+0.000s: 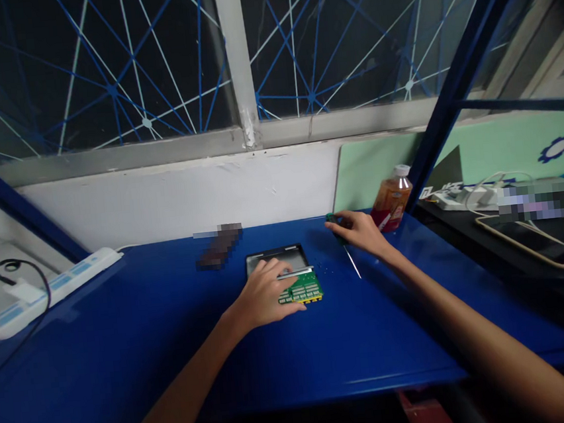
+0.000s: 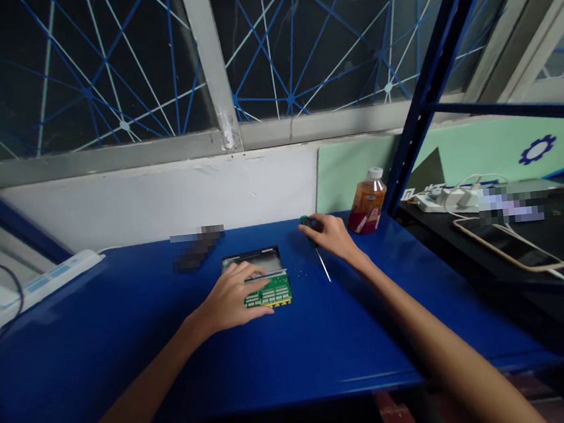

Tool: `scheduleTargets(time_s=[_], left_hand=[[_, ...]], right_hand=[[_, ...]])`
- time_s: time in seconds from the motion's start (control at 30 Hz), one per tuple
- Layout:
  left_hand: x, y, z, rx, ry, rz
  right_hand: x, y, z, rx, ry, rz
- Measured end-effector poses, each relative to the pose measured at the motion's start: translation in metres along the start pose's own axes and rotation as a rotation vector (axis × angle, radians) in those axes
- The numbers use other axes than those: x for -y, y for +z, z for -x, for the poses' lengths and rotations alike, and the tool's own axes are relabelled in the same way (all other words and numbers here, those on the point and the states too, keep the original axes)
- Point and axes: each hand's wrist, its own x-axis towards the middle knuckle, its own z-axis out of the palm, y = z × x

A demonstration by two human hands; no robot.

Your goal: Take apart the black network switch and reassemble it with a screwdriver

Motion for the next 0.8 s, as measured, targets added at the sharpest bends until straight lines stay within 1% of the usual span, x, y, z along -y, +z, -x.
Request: scheduleTargets(time_s=[0.1, 0.2, 0.37, 0.8], left_hand=[[0.000, -0.001, 0.000, -0.006, 0.003, 0.010], [-0.001, -0.003, 0.000, -0.025, 0.008, 0.018], [-0.005, -0.002, -0.001, -0.047, 0.009, 0.032], [-0.011, -0.003, 0.000, -0.092, -0.003, 0.090]], right_hand=[[0.004, -0.005, 0.001, -0.136, 0.028, -0.115], [0.007, -0.006, 0.003, -0.184, 0.034, -0.228], [0.011, -0.002, 0.006, -0.157, 0.019, -0.279], [0.015, 0.003, 0.009, -0.122, 0.007, -0.234]])
